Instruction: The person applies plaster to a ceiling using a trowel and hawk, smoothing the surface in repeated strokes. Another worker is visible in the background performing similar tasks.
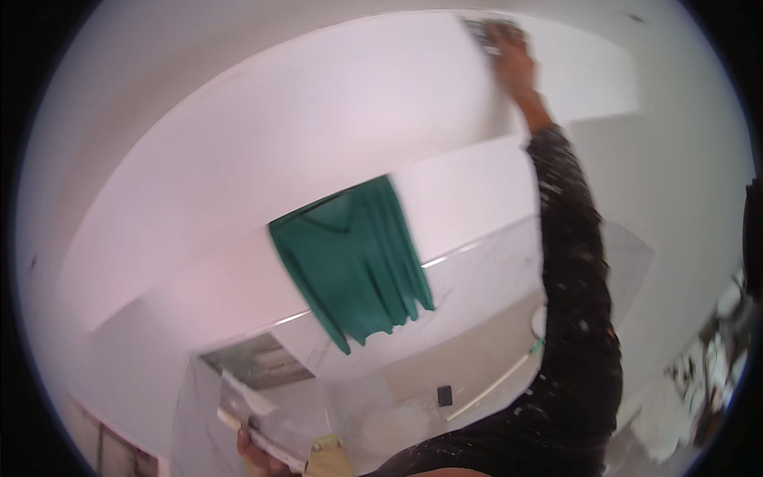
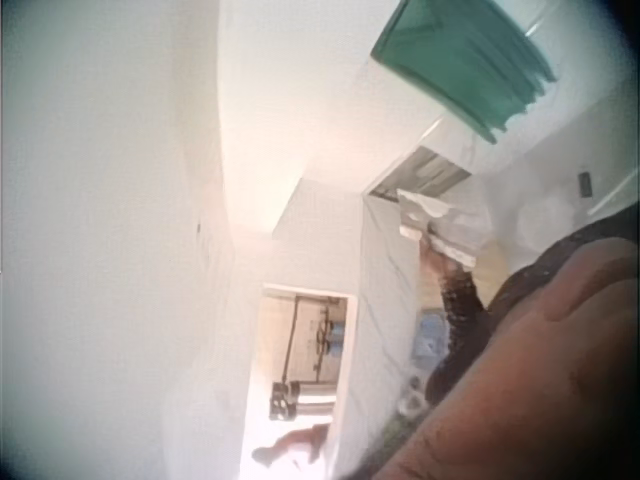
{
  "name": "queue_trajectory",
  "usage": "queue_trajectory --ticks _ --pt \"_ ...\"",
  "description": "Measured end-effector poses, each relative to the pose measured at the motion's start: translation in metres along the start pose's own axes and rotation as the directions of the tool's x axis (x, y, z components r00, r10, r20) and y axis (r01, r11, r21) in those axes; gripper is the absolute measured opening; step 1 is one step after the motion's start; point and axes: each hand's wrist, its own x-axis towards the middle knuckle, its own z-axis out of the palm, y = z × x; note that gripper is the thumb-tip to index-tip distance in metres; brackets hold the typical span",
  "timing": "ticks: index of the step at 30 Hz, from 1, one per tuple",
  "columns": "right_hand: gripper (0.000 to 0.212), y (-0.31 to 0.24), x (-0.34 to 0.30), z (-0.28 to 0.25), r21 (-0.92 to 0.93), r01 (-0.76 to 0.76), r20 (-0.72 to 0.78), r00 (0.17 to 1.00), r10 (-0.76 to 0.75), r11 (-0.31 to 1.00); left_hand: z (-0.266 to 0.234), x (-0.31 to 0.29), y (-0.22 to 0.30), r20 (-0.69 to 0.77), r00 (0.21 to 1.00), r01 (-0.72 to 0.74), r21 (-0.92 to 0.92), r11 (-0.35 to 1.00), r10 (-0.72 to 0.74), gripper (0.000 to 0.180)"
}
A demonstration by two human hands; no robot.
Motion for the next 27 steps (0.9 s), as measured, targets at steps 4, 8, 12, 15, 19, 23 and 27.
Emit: queue_trajectory --ticks 4,8,12,15,19,23,27 --pt "0.061 0.007 -0.002 -0.03 0.091 0.103 0.127 0.985 -0.114 0.991 0.007 -0.009 -0.014 -0.107 0.984 -0.148 -0.026 0.989 0.145 0.053" --pt "0.038 0.007 -0.086 -0.116 0.54 -0.126 0.514 0.833 -0.207 0.832 0.004 -0.002 -0.015 -0.183 0.97 -0.175 -0.054 0.983 0.163 0.04" --pt "0.053 -0.07 -0.309 -0.192 0.475 -0.76 0.88 0.424 -0.215 0.443 -0.008 0.0 -0.016 -0.385 0.912 -0.169 -0.046 0.985 0.138 0.037" --pt "0.037 -0.182 -0.501 -0.227 0.075 -0.989 0.983 0.052 -0.177 0.124 -0.018 0.002 -0.019 -0.341 0.937 -0.127 -0.125 0.984 0.078 0.039" --pt "0.033 -0.258 -0.674 -0.266 0.297 -0.935 0.898 0.205 -0.389 0.192 -0.026 0.005 -0.026 -0.372 0.925 -0.15 -0.165 0.975 0.079 0.039" --pt "0.041 -0.252 -0.758 -0.247 0.726 -0.678 0.637 0.602 -0.482 0.113 -0.042 0.006 -0.025 -0.346 0.931 -0.193 -0.204 0.96 0.113 0.036" --pt "0.043 -0.271 -0.778 -0.189 0.656 -0.753 0.564 0.531 -0.632 -0.047 -0.058 -0.001 -0.023 -0.386 0.873 -0.323 0.001 0.946 0.298 0.039"
